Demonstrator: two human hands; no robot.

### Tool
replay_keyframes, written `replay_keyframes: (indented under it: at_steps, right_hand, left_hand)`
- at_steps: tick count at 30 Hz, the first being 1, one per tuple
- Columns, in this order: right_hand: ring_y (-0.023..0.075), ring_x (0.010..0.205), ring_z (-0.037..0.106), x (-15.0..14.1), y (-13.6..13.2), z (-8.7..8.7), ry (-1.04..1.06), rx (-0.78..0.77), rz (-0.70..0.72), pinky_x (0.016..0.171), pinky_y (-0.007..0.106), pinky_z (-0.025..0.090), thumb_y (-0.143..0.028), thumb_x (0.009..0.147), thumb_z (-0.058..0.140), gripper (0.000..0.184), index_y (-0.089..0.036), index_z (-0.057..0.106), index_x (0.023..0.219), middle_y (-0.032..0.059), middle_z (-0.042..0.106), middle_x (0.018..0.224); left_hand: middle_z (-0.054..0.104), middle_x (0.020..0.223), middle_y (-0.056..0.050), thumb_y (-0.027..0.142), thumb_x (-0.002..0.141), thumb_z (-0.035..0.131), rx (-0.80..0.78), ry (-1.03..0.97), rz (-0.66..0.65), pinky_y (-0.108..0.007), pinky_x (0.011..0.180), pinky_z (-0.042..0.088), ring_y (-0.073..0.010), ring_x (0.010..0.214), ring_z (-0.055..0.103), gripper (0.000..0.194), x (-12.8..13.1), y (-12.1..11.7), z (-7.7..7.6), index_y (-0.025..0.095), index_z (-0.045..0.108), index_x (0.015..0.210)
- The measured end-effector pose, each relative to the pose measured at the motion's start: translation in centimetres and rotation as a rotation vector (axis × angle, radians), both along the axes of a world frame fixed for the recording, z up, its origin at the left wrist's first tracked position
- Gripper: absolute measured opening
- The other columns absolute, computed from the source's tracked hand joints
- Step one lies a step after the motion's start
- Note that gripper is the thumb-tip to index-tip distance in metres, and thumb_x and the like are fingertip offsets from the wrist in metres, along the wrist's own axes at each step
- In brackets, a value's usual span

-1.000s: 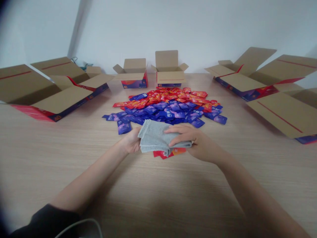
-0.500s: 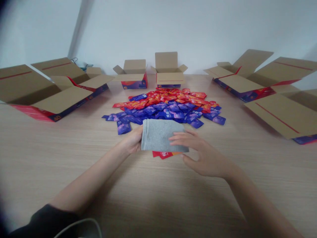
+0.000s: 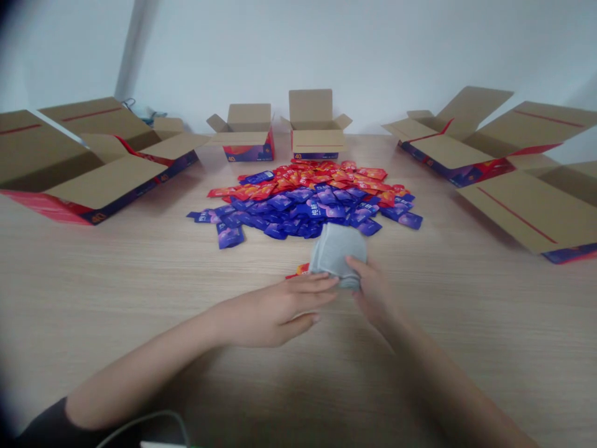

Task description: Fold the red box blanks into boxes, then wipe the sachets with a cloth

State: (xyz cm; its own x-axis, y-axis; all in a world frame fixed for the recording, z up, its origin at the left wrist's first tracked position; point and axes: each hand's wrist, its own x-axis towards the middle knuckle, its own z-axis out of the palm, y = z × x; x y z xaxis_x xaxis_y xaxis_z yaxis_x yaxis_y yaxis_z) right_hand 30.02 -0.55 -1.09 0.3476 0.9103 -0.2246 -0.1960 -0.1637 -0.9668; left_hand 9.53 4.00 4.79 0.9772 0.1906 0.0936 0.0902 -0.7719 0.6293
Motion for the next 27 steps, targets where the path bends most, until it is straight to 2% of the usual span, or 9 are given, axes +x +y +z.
replay_keyframes:
  at_steps: [2, 5, 9, 11, 13, 15, 18, 23, 27]
  right_hand:
    - [0.028, 0.097, 0.067, 2.2, 0.2, 0.4, -0.408, 0.113, -0.105, 0.089, 0.047, 0.054, -0.033, 0.084, 0.06, 0.024, -0.024, 0.065, 0.106, 0.0071, 0.073, 0.101]
    - [0.034, 0.115, 0.058, 3.7, 0.7, 2.0, -1.053, 0.209, -0.098, 0.098, 0.054, 0.047, -0.027, 0.089, 0.049, 0.041, -0.019, 0.057, 0.128, 0.015, 0.063, 0.122]
    - [0.0325, 0.117, 0.057, 0.2, 0.9, 1.9, -1.488, 0.202, 0.128, 0.097, 0.047, 0.051, -0.013, 0.085, 0.042, 0.052, -0.013, 0.051, 0.136, 0.0187, 0.053, 0.131]
    - [0.0289, 0.108, 0.061, -2.6, 0.8, 0.6, -1.568, 0.131, 0.342, 0.089, 0.04, 0.055, -0.006, 0.083, 0.041, 0.052, -0.013, 0.056, 0.132, 0.0169, 0.058, 0.124]
    - [0.0287, 0.105, 0.062, -4.9, 0.5, -0.8, -1.631, 0.062, 0.45, 0.081, 0.038, 0.056, -0.003, 0.082, 0.041, 0.055, -0.013, 0.055, 0.134, 0.0178, 0.059, 0.122]
    - [0.0291, 0.103, 0.062, -5.9, 0.4, -1.7, -1.646, 0.03, 0.482, 0.077, 0.038, 0.056, -0.004, 0.081, 0.042, 0.058, -0.013, 0.052, 0.138, 0.0185, 0.058, 0.123]
    - [0.0278, 0.1, 0.063, -4.6, 1.1, -1.7, -1.522, 0.037, 0.498, 0.08, 0.039, 0.056, -0.006, 0.082, 0.041, 0.058, -0.014, 0.051, 0.139, 0.0167, 0.058, 0.125]
    - [0.0304, 0.1, 0.064, 1.5, 2.8, 1.3, -1.184, -0.009, 0.291, 0.088, 0.047, 0.052, -0.02, 0.086, 0.044, 0.04, -0.018, 0.065, 0.121, 0.0113, 0.068, 0.108]
    - [0.0326, 0.1, 0.063, 3.2, 2.2, 4.0, -1.314, 0.069, 0.03, 0.087, 0.05, 0.051, -0.023, 0.086, 0.044, 0.046, -0.021, 0.06, 0.129, 0.0123, 0.064, 0.111]
  left_hand:
    - [0.036, 0.155, -0.012, 0.019, 0.094, 0.045, 0.069, -0.022, 0.1, -0.045, 0.119, 0.028, -0.0247, 0.145, 0.03, 0.048, -1.7, 0.2, -0.6, 0.017, 0.046, 0.142]
    - [0.034, 0.156, -0.014, 0.017, 0.091, 0.046, 0.205, 0.032, 0.302, -0.053, 0.117, 0.027, -0.0301, 0.146, 0.026, 0.053, -3.5, 0.5, -3.0, 0.015, 0.043, 0.144]
    - [0.036, 0.155, -0.017, 0.025, 0.096, 0.044, 0.312, 0.176, 0.347, -0.056, 0.115, 0.029, -0.0346, 0.145, 0.028, 0.052, -4.0, -0.4, -7.4, 0.01, 0.04, 0.145]
    - [0.035, 0.155, -0.017, 0.027, 0.097, 0.042, 0.349, 0.189, 0.379, -0.057, 0.116, 0.027, -0.0355, 0.145, 0.027, 0.052, -3.9, -1.2, -9.0, 0.009, 0.039, 0.146]
    - [0.035, 0.156, -0.016, 0.027, 0.096, 0.043, 0.349, 0.168, 0.406, -0.055, 0.117, 0.025, -0.0345, 0.145, 0.026, 0.053, -3.8, -1.6, -9.7, 0.01, 0.038, 0.146]
    - [0.04, 0.152, -0.015, 0.026, 0.093, 0.047, 0.316, 0.133, 0.408, -0.051, 0.117, 0.026, -0.0317, 0.144, 0.029, 0.055, -3.9, -1.6, -9.7, 0.01, 0.038, 0.145]
    - [0.048, 0.143, -0.018, 0.027, 0.092, 0.05, 0.292, 0.092, 0.424, -0.047, 0.113, 0.033, -0.0296, 0.136, 0.04, 0.054, -3.9, -0.9, -9.1, 0.007, 0.041, 0.141]
    - [0.05, 0.14, -0.016, 0.027, 0.093, 0.048, 0.317, 0.084, 0.441, -0.047, 0.106, 0.038, -0.0296, 0.129, 0.044, 0.048, -3.6, -0.3, -8.8, 0.011, 0.046, 0.138]
    - [0.05, 0.141, -0.015, 0.027, 0.095, 0.046, 0.326, 0.083, 0.428, -0.047, 0.106, 0.037, -0.0296, 0.13, 0.044, 0.047, -3.6, -0.4, -9.0, 0.012, 0.045, 0.14]
